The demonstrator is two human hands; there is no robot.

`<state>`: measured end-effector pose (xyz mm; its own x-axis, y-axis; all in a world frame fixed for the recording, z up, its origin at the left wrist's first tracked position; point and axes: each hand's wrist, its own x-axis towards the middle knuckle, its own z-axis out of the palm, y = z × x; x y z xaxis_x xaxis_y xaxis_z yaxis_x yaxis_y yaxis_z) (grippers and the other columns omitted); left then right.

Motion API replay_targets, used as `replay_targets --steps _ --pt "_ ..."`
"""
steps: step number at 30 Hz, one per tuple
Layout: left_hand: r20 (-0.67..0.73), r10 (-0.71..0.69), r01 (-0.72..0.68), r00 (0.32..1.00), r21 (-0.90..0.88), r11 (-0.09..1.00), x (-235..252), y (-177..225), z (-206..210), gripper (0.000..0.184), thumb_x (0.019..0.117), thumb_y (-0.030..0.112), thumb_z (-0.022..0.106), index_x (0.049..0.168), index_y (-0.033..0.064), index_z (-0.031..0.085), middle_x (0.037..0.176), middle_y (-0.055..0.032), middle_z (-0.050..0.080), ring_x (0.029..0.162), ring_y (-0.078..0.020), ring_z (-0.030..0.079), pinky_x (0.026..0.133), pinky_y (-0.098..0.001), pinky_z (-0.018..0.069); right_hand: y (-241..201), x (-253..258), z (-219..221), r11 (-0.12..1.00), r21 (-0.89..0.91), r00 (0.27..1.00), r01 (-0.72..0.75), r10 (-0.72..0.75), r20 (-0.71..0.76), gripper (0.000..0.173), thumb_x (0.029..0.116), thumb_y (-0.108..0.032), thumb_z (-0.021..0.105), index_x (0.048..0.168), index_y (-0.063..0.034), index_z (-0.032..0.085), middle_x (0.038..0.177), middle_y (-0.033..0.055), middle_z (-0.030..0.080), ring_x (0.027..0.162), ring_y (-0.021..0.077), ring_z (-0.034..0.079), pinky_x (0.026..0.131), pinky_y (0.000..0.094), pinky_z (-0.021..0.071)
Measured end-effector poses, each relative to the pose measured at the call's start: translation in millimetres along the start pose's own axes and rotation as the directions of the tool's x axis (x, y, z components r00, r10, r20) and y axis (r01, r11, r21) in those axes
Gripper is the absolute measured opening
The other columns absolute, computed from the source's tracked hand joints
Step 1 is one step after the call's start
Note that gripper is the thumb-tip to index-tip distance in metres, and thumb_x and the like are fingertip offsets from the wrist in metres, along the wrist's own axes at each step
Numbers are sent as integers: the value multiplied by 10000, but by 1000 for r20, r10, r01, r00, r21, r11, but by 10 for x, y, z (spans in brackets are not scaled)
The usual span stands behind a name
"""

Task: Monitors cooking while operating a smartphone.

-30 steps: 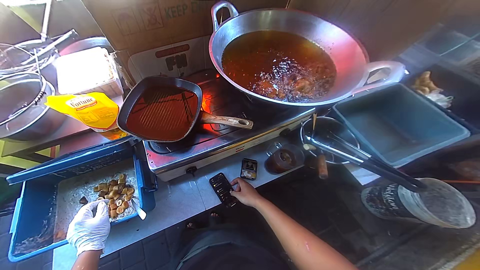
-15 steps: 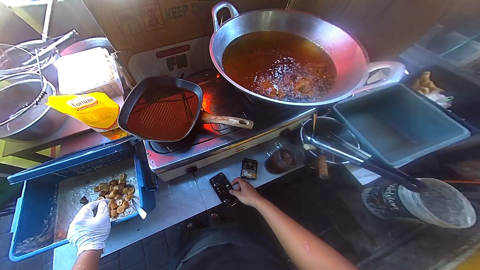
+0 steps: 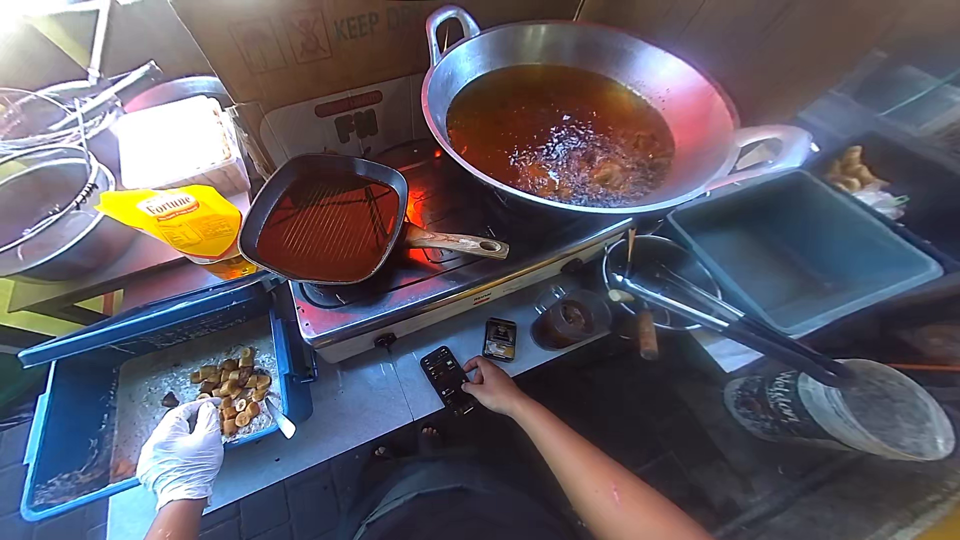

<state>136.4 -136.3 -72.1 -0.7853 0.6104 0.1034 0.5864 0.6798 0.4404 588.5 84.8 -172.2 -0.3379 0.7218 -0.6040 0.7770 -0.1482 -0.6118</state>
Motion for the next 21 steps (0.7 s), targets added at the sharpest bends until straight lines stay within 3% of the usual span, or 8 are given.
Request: replay_targets --steps 21 --pt "17 -8 8 1000 -7 1000 -6 37 -25 292 1058 307 540 1111 119 757 1135 -158 738 1112 -351 684 966 -643 472 40 27 7 1000 2 1000 15 -15 0 387 912 -248 726 1263 -134 610 920 79 646 853 236 655 820 479 567"
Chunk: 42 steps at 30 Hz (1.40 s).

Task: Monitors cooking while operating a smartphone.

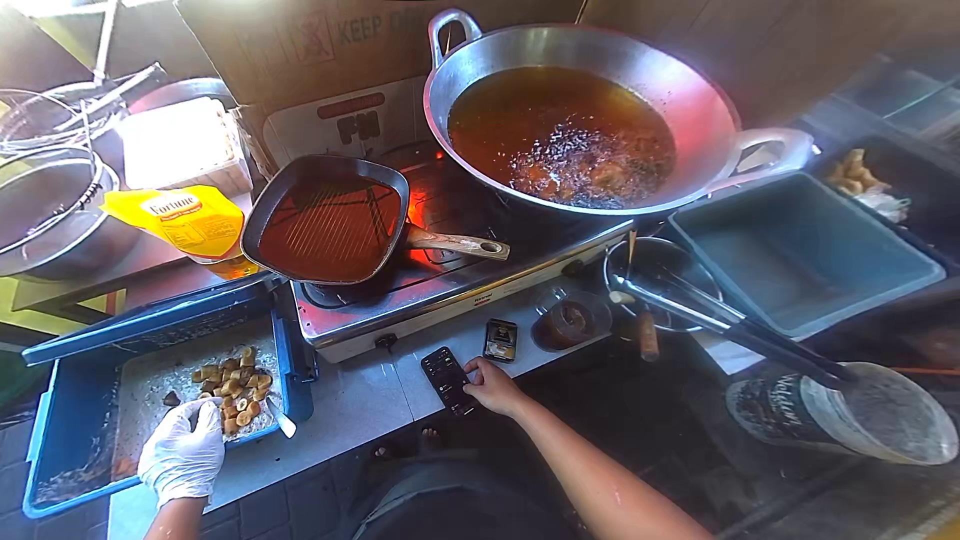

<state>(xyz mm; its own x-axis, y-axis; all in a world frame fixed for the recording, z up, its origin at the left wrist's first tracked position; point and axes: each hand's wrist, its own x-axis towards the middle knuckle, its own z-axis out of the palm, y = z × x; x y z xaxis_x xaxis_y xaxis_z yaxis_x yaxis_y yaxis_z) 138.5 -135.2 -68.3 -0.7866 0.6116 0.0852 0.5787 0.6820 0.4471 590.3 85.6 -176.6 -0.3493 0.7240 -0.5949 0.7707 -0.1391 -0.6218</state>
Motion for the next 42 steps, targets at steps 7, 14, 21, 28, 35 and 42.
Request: replay_targets --steps 7,14,21,28,35,42 --pt "1 1 -1 1000 13 1000 -6 5 -4 287 1058 300 538 1112 121 757 1138 -166 736 1117 -360 681 968 -655 467 9 2 0 1000 -6 1000 -3 3 3 391 909 -263 732 1261 -146 611 915 72 648 844 228 657 817 476 569" --pt "-6 7 -7 1000 25 1000 11 -25 9 298 1059 319 535 1112 129 759 1132 -155 740 1111 -352 684 961 -652 468 23 9 4 1000 -20 1000 7 -7 11 411 937 -324 729 1279 -138 599 932 75 644 857 229 658 829 471 573" --pt "-3 9 -9 1000 23 1000 4 -26 9 312 1055 333 537 1122 122 757 1144 -159 738 1126 -357 680 968 -656 465 -20 -13 -18 1000 -23 1000 -5 5 3 459 954 -415 715 1292 -125 607 943 92 665 875 247 667 858 491 564" --pt "-13 11 -11 1000 16 1000 8 -36 21 295 1053 320 544 1106 128 762 1129 -154 742 1109 -352 686 957 -648 474 -6 -10 -10 1000 -11 1000 -5 5 2 414 933 -333 729 1276 -133 611 919 78 660 857 236 665 836 482 570" --pt "-23 15 -15 1000 11 1000 1 -30 22 298 1053 315 539 1108 123 760 1127 -160 740 1107 -351 686 954 -647 474 2 3 -9 1000 -15 1000 -11 11 7 400 939 -325 723 1274 -138 611 935 78 657 874 236 663 847 483 566" --pt "-15 1 -1 1000 4 1000 1 -21 17 303 1056 318 534 1108 124 761 1129 -159 740 1110 -352 684 956 -652 466 9 2 -5 1000 -5 1000 -5 5 0 379 944 -308 712 1268 -137 614 921 77 652 859 235 660 836 484 566"
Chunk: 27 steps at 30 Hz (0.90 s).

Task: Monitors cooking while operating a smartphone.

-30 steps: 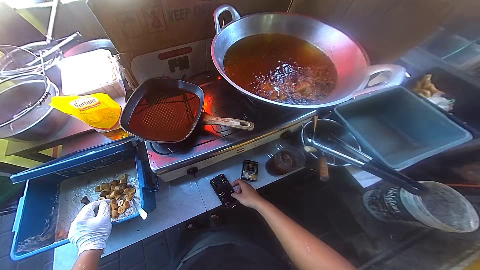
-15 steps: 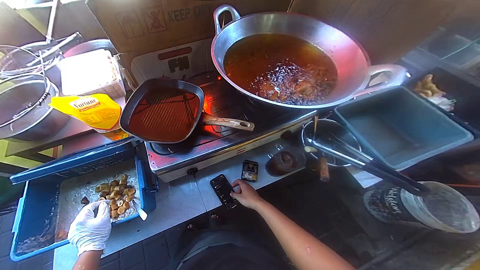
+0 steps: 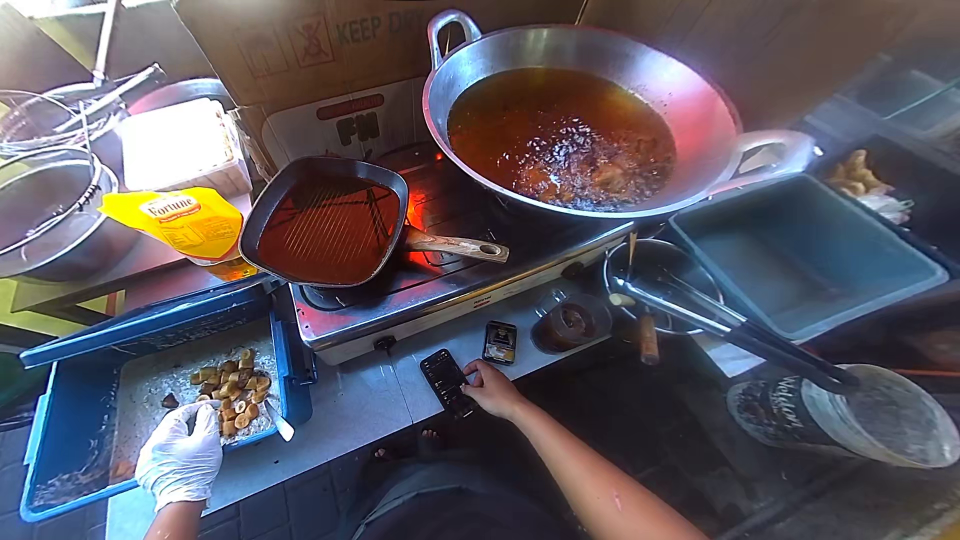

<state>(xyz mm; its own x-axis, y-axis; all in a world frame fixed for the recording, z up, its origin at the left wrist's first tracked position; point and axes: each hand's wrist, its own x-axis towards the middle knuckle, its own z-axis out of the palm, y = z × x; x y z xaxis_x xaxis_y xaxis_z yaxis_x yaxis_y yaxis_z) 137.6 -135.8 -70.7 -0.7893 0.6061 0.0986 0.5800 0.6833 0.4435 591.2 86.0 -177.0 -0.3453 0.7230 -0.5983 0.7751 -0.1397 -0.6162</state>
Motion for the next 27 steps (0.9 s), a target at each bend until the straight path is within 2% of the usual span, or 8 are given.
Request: replay_targets --steps 9,27 --pt "-6 9 -9 1000 -2 1000 -2 -8 6 316 1055 325 530 1108 116 761 1132 -165 738 1113 -350 684 964 -642 473 -19 -24 -22 1000 -20 1000 6 -6 16 407 916 -248 714 1291 -135 602 945 87 656 876 246 663 832 493 569" --pt "-12 7 -7 1000 14 1000 11 -42 21 312 1053 333 544 1119 113 755 1128 -164 740 1105 -354 688 958 -651 473 -1 -6 -26 999 -30 1000 19 -19 25 399 941 -282 704 1294 -130 596 957 85 655 884 242 661 849 480 567"
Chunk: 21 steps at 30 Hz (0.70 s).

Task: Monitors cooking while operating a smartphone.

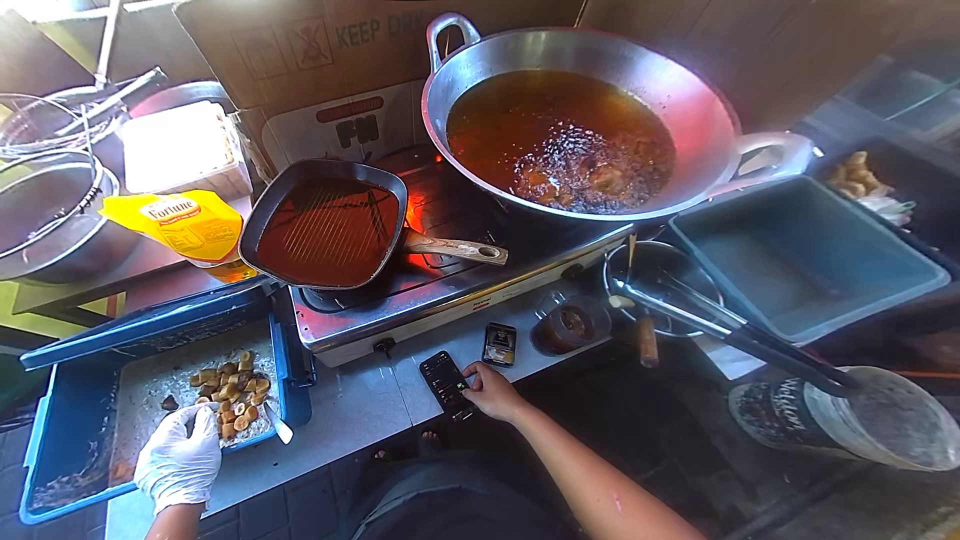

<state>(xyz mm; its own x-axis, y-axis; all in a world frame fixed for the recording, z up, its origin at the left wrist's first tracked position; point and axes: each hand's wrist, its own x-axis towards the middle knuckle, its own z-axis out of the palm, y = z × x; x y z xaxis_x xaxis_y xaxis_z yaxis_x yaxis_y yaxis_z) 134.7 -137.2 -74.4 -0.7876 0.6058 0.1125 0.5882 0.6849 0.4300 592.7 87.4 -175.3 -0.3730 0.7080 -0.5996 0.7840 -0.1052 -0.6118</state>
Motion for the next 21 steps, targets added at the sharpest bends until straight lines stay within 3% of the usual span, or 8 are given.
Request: replay_targets --steps 13,21 --pt "7 2 -2 1000 -13 1000 -11 31 -17 312 1058 320 529 1112 113 756 1128 -170 736 1108 -357 684 957 -649 470 -12 -9 2 1000 2 1000 -9 9 -2 413 970 -363 688 1299 -127 604 968 90 665 908 245 668 876 488 564" --pt "10 -8 8 1000 -12 1000 -7 29 -17 310 1056 320 528 1112 116 756 1138 -165 736 1116 -354 682 961 -649 470 -16 -4 1 1000 -6 1000 -27 27 6 428 904 -240 721 1302 -141 597 975 83 661 908 240 669 856 490 570"
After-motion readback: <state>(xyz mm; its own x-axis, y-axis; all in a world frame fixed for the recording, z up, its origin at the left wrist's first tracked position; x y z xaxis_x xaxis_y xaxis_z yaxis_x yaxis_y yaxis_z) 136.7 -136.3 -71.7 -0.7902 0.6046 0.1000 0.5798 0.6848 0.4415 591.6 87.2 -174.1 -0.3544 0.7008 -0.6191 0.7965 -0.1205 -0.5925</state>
